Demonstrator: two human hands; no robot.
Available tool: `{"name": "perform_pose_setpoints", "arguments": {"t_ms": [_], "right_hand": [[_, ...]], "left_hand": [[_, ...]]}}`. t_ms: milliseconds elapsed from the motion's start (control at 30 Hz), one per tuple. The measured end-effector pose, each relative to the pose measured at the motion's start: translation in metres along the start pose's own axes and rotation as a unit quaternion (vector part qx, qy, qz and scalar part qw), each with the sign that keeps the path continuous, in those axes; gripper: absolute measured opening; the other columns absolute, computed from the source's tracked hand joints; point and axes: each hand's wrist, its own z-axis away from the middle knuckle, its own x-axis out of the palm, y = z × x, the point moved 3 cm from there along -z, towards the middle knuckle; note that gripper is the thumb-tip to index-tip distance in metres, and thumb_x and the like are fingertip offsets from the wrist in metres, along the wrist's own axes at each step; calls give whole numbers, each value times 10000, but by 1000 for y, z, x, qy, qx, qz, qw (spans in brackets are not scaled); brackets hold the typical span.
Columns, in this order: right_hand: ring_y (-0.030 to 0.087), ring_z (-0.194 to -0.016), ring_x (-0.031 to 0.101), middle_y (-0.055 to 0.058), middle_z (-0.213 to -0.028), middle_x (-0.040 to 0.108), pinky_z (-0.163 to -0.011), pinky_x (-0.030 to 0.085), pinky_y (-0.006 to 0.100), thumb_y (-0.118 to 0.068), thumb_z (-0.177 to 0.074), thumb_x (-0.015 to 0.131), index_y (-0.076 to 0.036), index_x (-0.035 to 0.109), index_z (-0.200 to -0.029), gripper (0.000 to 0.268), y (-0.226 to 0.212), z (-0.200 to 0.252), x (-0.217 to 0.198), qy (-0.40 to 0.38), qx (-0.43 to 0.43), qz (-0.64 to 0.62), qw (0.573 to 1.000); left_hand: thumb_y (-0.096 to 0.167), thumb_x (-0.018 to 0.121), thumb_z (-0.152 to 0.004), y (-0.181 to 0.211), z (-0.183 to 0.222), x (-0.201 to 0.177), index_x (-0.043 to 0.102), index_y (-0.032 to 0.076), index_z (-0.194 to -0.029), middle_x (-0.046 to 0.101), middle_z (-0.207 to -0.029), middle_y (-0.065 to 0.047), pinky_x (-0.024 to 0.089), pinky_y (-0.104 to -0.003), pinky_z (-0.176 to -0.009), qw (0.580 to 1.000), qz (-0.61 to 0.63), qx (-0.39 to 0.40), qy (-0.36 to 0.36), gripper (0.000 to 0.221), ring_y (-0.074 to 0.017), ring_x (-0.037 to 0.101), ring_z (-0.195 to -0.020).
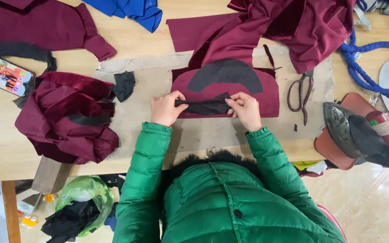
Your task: A person irons and arranges velvet fabric pieces on a work table, occasionally using scissors to trim them.
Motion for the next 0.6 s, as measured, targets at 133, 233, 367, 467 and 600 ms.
{"name": "perform_pose_setpoints", "arguments": {"t_ms": [133,233,367,467,600], "right_hand": [[95,-401,574,80,-546,661,-433,455,205,-122,-951,740,-32,716,-1009,109,-8,-4,-5,15,2,87,996],[97,-387,555,65,-521,643,-429,446,204,-150,-955,742,-58,728,-988,99,-3,-6,-8,24,3,104,994],[83,-373,546,27,-489,622,-427,437,203,-193,-962,737,-116,747,-941,81,4,-9,-13,37,22,141,989],[88,-364,528,44,-479,621,-380,411,196,-169,-960,725,-91,742,-982,83,8,-8,-18,17,32,127,991],[81,-403,517,44,-487,606,-406,417,191,-120,-944,719,-38,714,-1030,119,3,-6,-36,-10,45,87,995]], "left_hand": [[392,756,-865,-12,-8,10,676,326,-1010,768,-991,30,373,-420,-990,999,3,-9,39,179,-275,717,-1046],[389,759,-867,-13,-8,8,660,326,-1020,762,-966,2,392,-424,-962,998,41,-25,51,193,-272,719,-1025],[330,768,-853,-5,-3,2,577,323,-1127,752,-871,-6,399,-431,-929,987,137,-51,59,334,-305,730,-966],[377,812,-788,-4,3,-3,538,317,-1143,744,-829,17,440,-400,-876,979,191,-48,56,452,-267,736,-883],[281,873,-755,-14,3,7,586,229,-1150,729,-820,63,449,-239,-785,942,334,-15,23,492,-63,645,-727]]}}
